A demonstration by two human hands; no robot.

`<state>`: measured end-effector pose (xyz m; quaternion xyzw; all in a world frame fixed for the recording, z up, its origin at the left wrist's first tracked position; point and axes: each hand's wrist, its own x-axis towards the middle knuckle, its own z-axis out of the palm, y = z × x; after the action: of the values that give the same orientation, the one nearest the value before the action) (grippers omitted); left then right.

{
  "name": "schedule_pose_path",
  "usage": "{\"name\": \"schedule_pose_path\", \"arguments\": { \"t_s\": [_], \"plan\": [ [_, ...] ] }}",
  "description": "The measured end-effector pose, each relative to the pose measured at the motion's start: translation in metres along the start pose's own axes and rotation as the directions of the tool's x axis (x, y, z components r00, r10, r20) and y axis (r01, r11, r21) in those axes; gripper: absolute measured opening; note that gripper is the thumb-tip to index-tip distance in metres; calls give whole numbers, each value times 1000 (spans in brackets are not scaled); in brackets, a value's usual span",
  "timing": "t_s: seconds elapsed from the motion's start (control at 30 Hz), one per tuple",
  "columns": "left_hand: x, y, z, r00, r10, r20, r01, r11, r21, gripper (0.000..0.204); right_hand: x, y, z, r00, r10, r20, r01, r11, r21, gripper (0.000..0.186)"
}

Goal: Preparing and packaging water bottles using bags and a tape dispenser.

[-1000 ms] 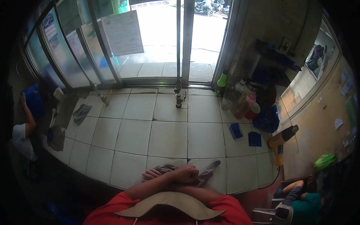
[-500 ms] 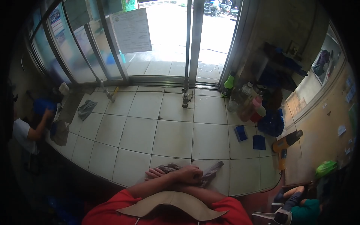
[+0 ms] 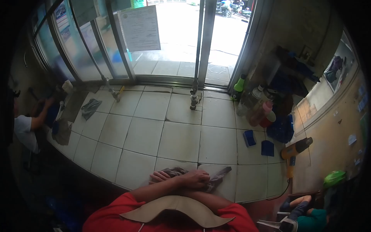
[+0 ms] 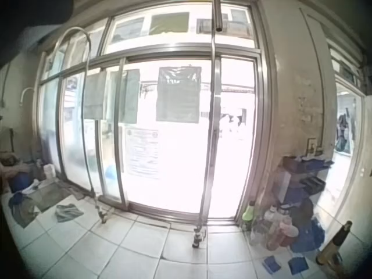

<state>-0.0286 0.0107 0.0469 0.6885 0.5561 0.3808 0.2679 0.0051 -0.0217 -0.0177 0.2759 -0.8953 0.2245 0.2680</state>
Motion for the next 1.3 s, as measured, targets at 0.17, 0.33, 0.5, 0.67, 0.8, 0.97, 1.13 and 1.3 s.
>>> {"name": "schedule_pose_path", "arguments": {
  "t_s": [0.17, 0.33, 0.5, 0.67, 0.8, 0.97, 1.13, 1.3],
  "plan": [
    [2, 7, -6, 999, -2, 53, 2, 1000, 7, 11, -3, 1, 4, 1000, 3, 3, -3, 1000, -11, 51],
    [-2, 3, -1, 1000, 0, 20, 0, 1000, 18, 10, -4, -1, 9, 1000, -13, 2, 13, 1000, -15, 52],
    [-3, -6, 5, 999, 41, 31, -41, 999, -5, 10, 2, 0, -8, 996, -8, 93, 4, 999, 42, 53],
    [-4, -19, 13, 999, -6, 37, 8, 999, -35, 10, 9, -1, -20, 989, -27, 148, 18, 998, 64, 52],
    [-3, -15, 11, 998, -29, 60, 32, 998, -46, 10, 6, -4, -17, 990, 0, 140, -6, 999, 40, 51],
    [-4, -16, 9, 999, -21, 43, 24, 998, -62, 10, 6, -3, -18, 988, -8, 152, 2, 999, 40, 50],
    [-7, -5, 3, 995, -83, 47, 87, 991, -104, 13, 8, -3, -17, 988, -33, 149, 29, 999, 34, 50],
    [-9, 4, -3, 999, -51, 8, 52, 991, -123, 19, 12, -4, -26, 980, -16, 198, 4, 998, 62, 51]
  ]
}}
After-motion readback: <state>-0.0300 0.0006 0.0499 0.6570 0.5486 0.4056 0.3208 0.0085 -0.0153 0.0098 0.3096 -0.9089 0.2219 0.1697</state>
